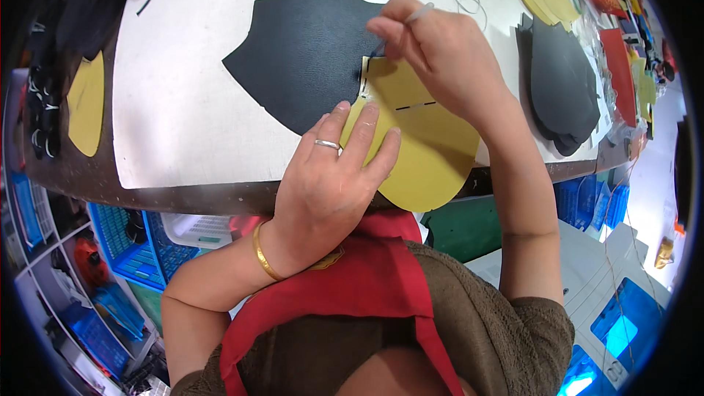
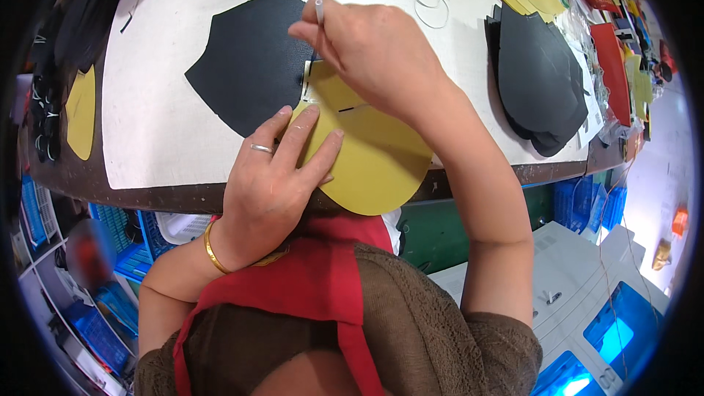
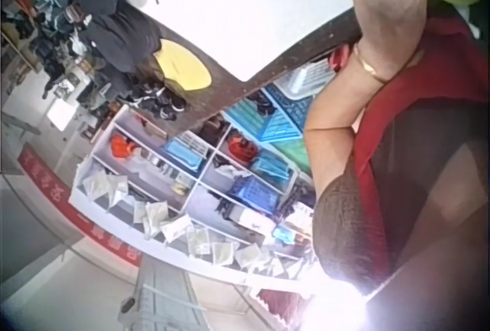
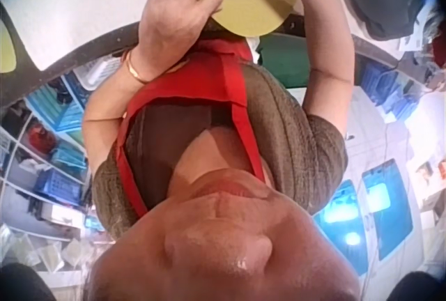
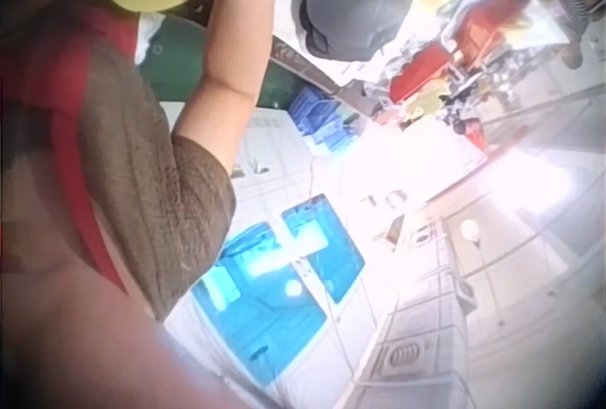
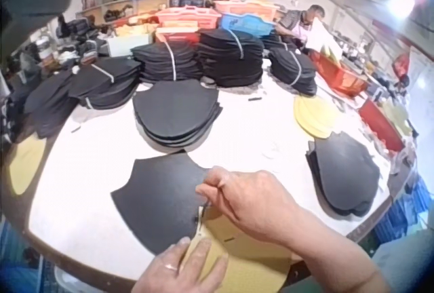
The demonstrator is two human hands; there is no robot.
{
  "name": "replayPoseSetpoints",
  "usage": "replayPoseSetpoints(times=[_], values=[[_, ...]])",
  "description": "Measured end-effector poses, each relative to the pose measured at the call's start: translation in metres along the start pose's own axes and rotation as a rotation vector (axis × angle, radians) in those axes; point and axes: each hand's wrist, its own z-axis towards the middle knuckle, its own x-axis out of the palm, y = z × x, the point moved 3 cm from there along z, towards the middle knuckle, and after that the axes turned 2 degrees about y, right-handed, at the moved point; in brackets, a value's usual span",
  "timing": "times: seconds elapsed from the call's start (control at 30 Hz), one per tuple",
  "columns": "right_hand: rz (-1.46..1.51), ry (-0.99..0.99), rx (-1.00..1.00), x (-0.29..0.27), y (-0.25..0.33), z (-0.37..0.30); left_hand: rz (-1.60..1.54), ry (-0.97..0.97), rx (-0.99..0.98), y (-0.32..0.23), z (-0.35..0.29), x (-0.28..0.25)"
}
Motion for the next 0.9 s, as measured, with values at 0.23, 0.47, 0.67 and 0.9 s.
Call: replayPoseSetpoints(times=[0.23, 0.47, 0.67, 0.9], values=[[0.345, 0.048, 0.011, 0.0, 0.007, -0.026, 0.017, 0.001, -0.019, -0.001, 0.0, -0.001], [0.012, 0.006, -0.01, -0.01, 0.012, -0.037, 0.032, 0.019, 0.003, -0.001, 0.003, -0.002], [0.461, -0.297, 0.327, -0.043, -0.035, -0.057, 0.054, 0.115, -0.021, -0.001, 0.005, -0.004], [0.346, -0.19, 0.332, -0.03, -0.054, -0.068, 0.13, 0.234, -0.015, -0.001, 0.011, -0.006]])
